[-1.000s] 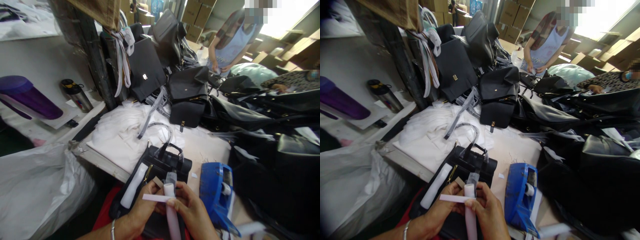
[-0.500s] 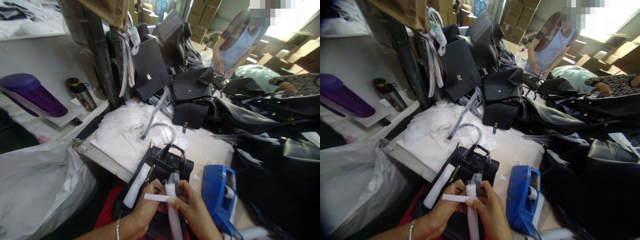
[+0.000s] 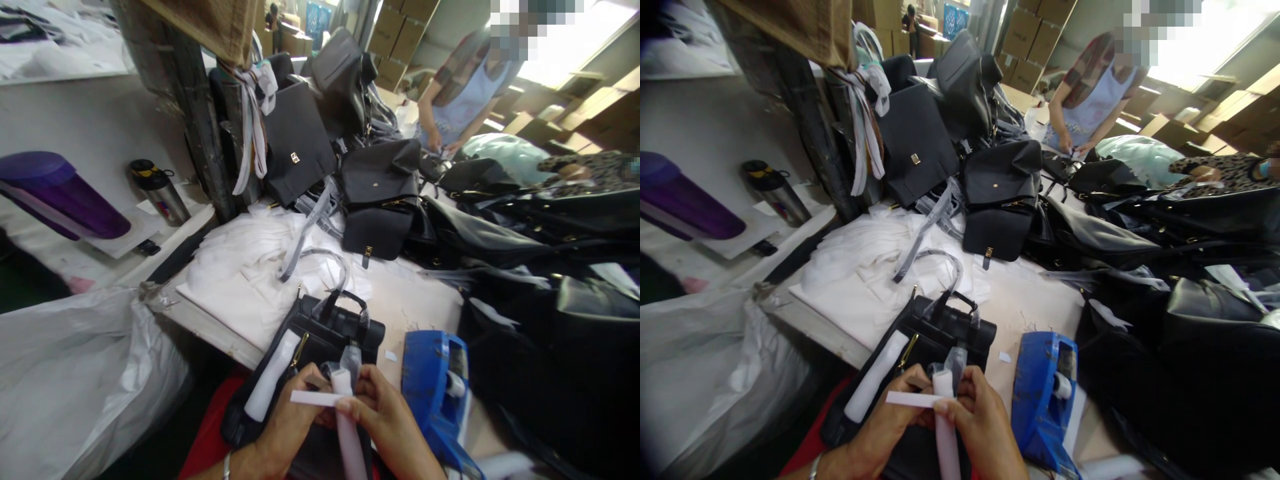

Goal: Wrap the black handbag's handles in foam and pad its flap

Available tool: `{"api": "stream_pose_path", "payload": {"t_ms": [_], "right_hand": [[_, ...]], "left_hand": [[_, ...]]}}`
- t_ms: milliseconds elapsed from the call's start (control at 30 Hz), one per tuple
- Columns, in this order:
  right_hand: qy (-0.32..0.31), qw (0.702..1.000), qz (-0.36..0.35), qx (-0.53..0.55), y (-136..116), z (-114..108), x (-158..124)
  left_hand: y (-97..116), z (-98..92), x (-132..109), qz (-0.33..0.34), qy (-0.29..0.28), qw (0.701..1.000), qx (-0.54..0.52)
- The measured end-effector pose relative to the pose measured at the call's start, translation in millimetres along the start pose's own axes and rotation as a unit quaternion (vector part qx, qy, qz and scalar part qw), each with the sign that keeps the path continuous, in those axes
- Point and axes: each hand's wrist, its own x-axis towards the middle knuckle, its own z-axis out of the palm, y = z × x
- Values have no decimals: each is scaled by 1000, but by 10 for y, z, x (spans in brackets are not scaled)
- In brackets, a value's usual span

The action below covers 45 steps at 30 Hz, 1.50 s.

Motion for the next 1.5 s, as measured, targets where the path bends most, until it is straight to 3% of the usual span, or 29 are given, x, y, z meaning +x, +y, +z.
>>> {"api": "stream_pose_path", "payload": {"t_ms": [333,633,1033,1500], "right_hand": [[39,989,-6,-141,-44,12,-67],[13,1000,21,-3,-10,27,-61],[15,1000,22,7,55,-9,-38],[-11,998,53,23,52,-79,54]], "left_hand": [[-52,8,9,36,3,999,29],[-57,51,15,10,-2,1000,5],[27,47,34,-24,-15,999,43],[-59,78,57,11,15,998,52]]}}
